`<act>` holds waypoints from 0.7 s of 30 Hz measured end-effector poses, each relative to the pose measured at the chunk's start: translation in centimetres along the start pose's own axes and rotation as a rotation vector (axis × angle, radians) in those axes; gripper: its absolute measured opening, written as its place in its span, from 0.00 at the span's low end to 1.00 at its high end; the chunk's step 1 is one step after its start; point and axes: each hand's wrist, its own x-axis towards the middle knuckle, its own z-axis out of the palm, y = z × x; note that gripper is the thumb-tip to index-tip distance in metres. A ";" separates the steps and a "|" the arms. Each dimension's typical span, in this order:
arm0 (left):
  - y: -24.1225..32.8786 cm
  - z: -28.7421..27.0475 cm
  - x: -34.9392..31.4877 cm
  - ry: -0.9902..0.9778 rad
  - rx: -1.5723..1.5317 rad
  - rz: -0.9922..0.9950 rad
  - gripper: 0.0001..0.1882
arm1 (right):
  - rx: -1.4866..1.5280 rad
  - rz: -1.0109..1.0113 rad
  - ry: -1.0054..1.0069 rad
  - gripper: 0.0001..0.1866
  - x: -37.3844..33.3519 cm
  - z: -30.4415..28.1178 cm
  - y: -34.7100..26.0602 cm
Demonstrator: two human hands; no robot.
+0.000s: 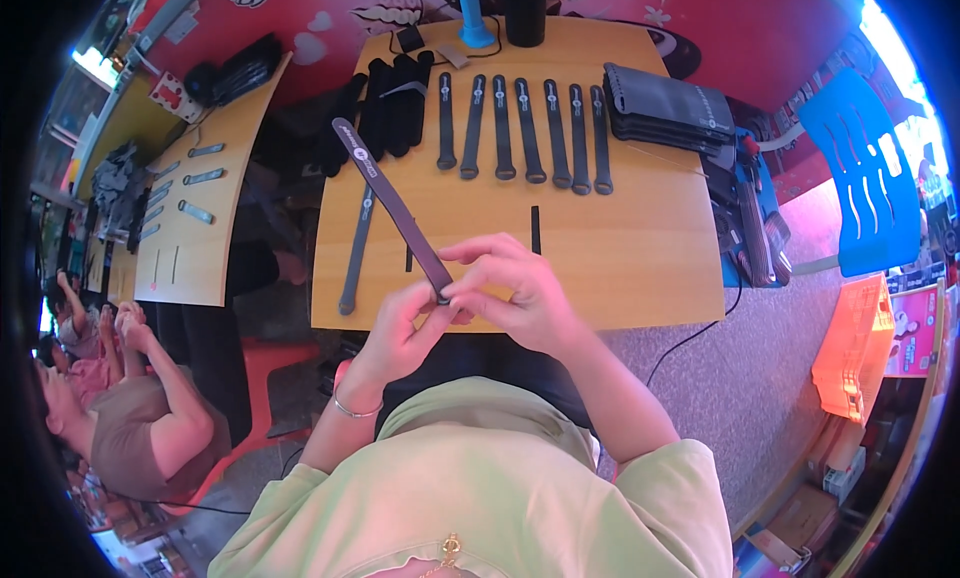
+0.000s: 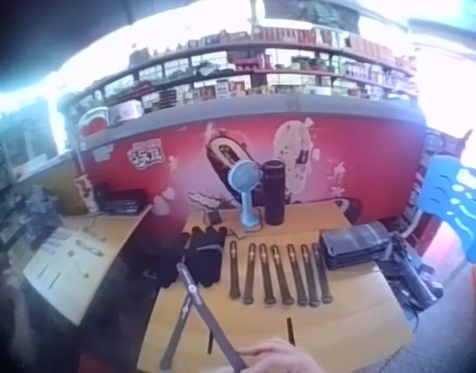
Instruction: Thread elastic cords through holes in velcro storage straps and organize them neatly on a table.
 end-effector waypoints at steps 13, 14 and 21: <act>-0.6 -1.4 -0.2 -0.109 0.247 -0.025 0.04 | -0.038 0.256 -0.063 0.03 0.7 0.4 -2.7; -0.5 -1.2 -0.3 -0.107 0.248 -0.026 0.04 | -0.223 0.046 -0.027 0.05 0.5 0.9 -2.3; 0.1 -1.4 -0.6 -0.023 -0.404 -0.131 0.16 | -0.442 -0.297 0.142 0.13 0.0 3.6 -2.5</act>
